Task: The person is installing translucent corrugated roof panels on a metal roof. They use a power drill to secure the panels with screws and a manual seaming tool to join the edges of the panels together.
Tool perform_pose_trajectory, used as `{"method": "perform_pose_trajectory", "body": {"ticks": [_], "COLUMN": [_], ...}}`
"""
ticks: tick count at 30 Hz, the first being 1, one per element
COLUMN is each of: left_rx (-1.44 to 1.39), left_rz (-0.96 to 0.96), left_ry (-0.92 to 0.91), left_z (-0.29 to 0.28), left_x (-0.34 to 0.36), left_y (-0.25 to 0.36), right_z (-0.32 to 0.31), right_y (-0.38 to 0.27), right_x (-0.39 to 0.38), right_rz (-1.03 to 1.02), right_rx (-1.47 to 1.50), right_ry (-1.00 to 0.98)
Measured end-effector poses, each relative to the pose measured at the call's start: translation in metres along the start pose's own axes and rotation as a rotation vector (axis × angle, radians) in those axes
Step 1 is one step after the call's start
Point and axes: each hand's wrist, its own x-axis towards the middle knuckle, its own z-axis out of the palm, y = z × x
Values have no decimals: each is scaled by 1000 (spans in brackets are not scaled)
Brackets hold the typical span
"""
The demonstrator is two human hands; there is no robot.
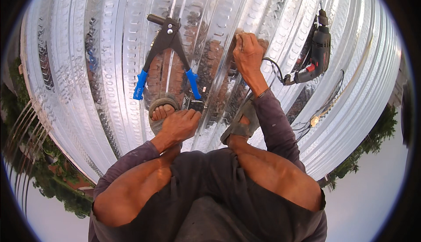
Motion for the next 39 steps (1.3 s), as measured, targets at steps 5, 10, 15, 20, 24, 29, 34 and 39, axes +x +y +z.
{"method": "perform_pose_trajectory", "body": {"ticks": [5,10,15,20,24,29,34,39], "left_rx": [-178,56,159,146,-115,-577,-1307,-1870], "left_rz": [134,-202,-317,-449,-236,-59,-302,-648], "left_ry": [311,739,719,695,825,589,95,-20], "left_z": [-16,-82,-87,-91,-85,-50,-21,-27], "left_x": [-8,24,44,45,38,65,102,156], "left_y": [-8,-35,-67,-71,-40,32,34,20], "right_z": [-32,-59,-5,-41,-88,-192,-193,-191], "right_y": [-27,-96,-138,-162,-174,-173,-112,-77], "right_x": [0,-23,-38,-25,-35,-39,-59,-79], "right_rz": [297,278,148,398,654,858,954,1049], "right_rx": [67,253,191,359,848,746,734,1103], "right_ry": [-150,-254,-286,-515,-395,-338,-360,-312]}}
